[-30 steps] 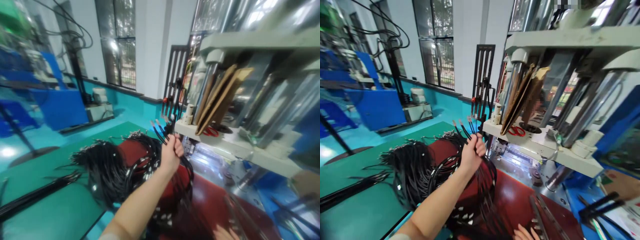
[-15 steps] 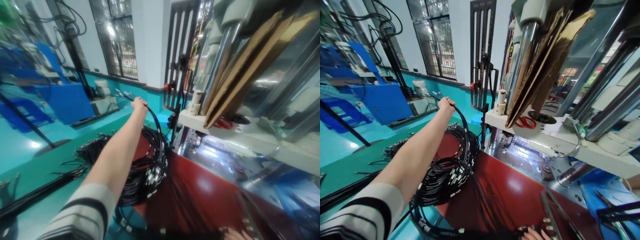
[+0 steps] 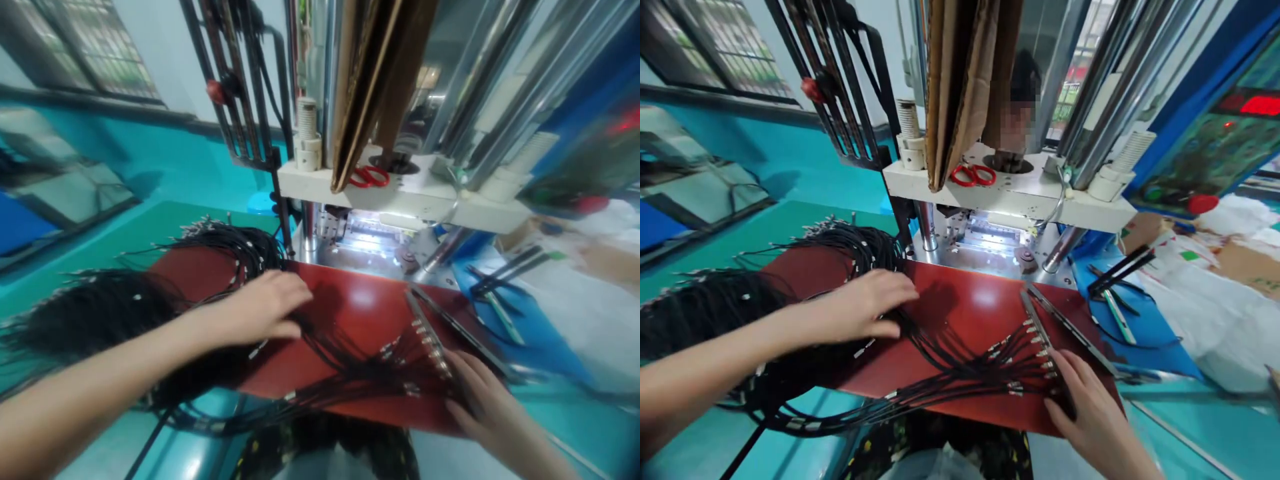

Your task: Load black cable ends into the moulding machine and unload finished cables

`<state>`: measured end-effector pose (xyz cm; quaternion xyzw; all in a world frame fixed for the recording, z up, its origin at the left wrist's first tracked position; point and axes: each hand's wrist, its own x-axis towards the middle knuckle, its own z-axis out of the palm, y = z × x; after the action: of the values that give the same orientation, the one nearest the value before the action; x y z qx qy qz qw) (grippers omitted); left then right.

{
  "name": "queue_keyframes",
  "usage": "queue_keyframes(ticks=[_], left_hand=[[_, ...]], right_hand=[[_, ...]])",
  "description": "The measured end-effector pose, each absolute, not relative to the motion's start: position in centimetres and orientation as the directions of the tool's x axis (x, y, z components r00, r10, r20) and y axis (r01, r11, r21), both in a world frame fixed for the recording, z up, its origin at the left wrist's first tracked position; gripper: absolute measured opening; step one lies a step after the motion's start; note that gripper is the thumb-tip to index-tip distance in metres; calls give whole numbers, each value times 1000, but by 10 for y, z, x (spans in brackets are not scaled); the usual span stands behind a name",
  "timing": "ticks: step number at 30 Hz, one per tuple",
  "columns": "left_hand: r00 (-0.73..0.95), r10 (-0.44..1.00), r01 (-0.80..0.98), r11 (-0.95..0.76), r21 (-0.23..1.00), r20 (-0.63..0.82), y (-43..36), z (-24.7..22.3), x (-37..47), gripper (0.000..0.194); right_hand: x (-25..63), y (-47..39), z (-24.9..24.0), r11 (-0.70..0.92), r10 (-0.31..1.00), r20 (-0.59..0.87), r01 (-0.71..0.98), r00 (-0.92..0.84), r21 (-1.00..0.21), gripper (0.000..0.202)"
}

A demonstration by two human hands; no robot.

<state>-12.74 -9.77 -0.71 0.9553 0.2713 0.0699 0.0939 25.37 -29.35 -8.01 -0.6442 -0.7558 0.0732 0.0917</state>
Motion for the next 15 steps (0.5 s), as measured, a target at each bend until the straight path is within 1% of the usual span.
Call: queue_keyframes(ticks=[2,3,4,6,7,9,11,13,15], left_hand=[[907,418,416,-908,49,44,-134,-19,-105,55],[920,391,391,-920,0,24,-145,-27,-97,52],[929,371,371,-928,-27,5,-152,-35,-91,44],[941,336,335,-942,-27,-34,-154,-50,-83,25],[946,322,321,-947,-14,-47,-152,-55,-80,19],[951,305,306,-952,15,-46,-147,-60,-76,18],[953,303,304,-952,31,-28,-145,-58,-72,19],[953,301,301,-953,36,-9,-147,-51,-66,20],[951,309,308,-951,36,9,-149,-44,-59,21]], right_hand=[[265,-306,-87,34,999,-29,981,-41,-190,53],[266,-310,-90,-17,998,-60,985,7,-170,52],[265,-311,-92,-61,995,-88,987,48,-152,51],[258,-308,-90,-134,982,-149,983,115,-123,51],[254,-305,-86,-163,973,-185,981,141,-110,49],[252,-293,-76,-198,955,-241,975,170,-96,40],[258,-279,-63,-216,951,-249,970,183,-113,29],[270,-261,-51,-232,956,-214,963,200,-135,23],[283,-238,-40,-249,962,-151,960,229,-131,19]])
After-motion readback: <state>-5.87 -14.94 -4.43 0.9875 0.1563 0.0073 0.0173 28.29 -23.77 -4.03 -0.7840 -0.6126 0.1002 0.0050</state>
